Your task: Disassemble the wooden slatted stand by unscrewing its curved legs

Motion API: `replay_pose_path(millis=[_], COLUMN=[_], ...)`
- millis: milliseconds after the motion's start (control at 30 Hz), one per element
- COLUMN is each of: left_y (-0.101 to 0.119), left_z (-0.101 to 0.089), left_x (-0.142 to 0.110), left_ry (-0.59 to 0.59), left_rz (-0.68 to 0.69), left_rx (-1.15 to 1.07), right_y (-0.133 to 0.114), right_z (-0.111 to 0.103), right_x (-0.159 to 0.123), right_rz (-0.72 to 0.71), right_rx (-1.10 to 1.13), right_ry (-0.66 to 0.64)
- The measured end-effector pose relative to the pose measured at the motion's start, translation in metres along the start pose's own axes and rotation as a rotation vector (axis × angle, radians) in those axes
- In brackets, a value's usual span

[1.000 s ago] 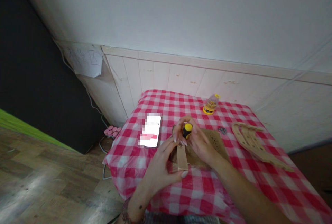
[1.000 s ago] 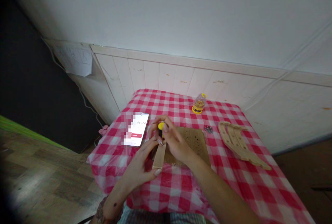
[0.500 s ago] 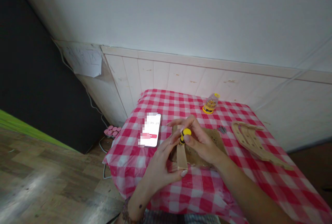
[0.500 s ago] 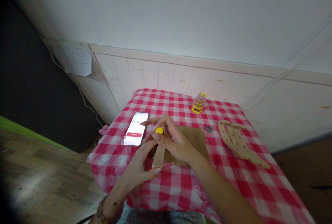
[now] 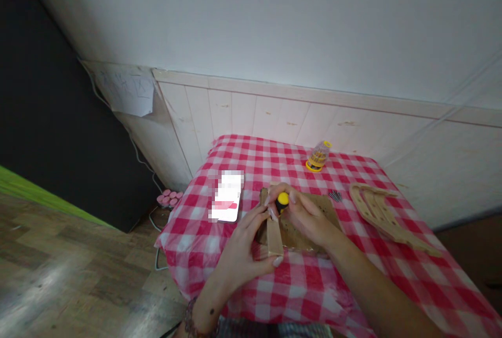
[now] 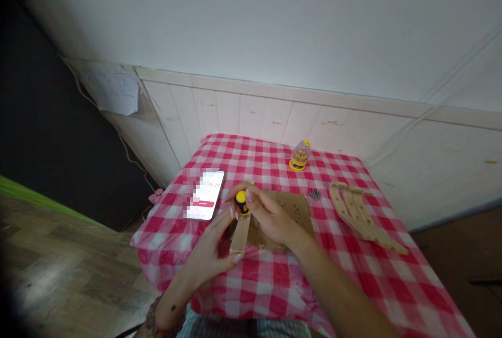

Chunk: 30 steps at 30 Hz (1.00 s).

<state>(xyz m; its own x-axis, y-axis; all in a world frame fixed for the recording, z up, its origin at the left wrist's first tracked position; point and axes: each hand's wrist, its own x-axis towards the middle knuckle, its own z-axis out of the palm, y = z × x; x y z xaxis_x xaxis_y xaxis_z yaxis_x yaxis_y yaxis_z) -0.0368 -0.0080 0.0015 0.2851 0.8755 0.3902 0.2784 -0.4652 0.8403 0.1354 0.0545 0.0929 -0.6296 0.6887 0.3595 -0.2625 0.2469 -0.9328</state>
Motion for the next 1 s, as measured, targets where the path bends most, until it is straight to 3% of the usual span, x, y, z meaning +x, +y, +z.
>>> replay_pose_path(millis=[200,467,667,833,1000], left_y=[0.001,0.005,0.004,0.004,0.009], left_z=[0.0,-0.003,-0.001,-0.001,-0.003], left_x=[0.0,0.002,0.001,0.002,0.005], left_ry=[-0.001,-0.019,-0.009,-0.006,-0.011], left_rz=[-0.009,-0.009,-0.027,-0.003,0.028], left_rx=[0.0,-0.008,-0.001,-0.009,-0.026], right_y=[-0.005,0.002,0.003,-0.007,-0.006], right_z=[-0.002,0.001,0.001,0.0,0.008], right_x=[0.001,0.006,0.006,0.009,0.01], right_rz=[-0.064,-0.058,0.069,0.028,-0.019], right_rx=[-0.031,0.057,0.072,-0.082,0.074], right_ry=[0.117,0.124,0.071,0.078,0.045])
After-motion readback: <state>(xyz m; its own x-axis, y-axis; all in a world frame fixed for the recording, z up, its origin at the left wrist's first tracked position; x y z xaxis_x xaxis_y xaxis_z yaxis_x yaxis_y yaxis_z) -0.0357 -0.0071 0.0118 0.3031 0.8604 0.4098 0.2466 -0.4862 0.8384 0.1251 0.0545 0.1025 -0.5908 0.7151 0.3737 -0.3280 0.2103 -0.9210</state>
